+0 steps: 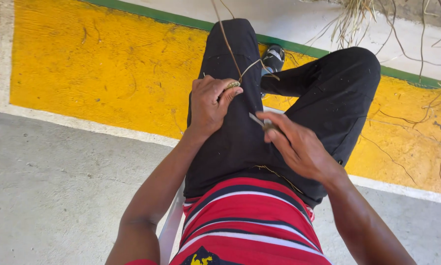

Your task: Weaving thin strips of fiber into a circular pattern.

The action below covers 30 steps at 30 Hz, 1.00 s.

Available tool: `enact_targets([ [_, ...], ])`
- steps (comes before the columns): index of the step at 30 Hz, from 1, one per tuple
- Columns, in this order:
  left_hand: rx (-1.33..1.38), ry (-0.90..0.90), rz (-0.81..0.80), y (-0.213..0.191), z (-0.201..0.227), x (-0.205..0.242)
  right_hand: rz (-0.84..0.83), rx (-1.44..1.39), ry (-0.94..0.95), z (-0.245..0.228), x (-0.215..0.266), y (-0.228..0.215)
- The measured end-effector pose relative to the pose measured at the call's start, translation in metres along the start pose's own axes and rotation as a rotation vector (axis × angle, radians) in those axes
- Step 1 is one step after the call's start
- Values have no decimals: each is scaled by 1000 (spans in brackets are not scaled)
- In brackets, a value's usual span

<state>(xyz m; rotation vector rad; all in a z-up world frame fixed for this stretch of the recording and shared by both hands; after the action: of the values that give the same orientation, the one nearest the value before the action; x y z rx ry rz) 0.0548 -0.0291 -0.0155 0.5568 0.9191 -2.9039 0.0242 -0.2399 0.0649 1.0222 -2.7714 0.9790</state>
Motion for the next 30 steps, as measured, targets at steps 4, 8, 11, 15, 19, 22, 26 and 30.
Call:
enact_targets([
  [4,15,1,-1,-6,10,-4,-142,-162,129,24,63,20],
  [8,199,-95,-128,-4,10,-9,-102,161,22,26,79,21],
  [11,389,-157,-226,0,16,-7,111,322,-143,-2,41,-14],
  [15,557,-288,-327,-1,26,-5,463,637,-590,-91,-39,-56],
  [19,724,-306,-283,1,10,0,113,694,-504,-16,-85,-39],
  [22,775,-369,-276,0,6,5,128,760,-460,5,-93,-53],
  [26,820,-361,-350,8,3,-1,424,841,-450,53,-100,-125],
  [30,825,-352,-355,8,3,3,529,965,-343,130,-74,-218],
])
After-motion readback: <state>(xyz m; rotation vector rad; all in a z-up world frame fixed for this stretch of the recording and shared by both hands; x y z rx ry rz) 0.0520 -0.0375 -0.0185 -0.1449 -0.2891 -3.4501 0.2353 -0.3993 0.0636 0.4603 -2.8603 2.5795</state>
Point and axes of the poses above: each hand's wrist, its own x-axis away from the middle knuckle, its own y-axis out of the palm, z = x × y, the point moved 4 cm from there along -x, towards the middle knuckle, and after that the axes turned 5 degrees about -z, right-handed, at the moved point
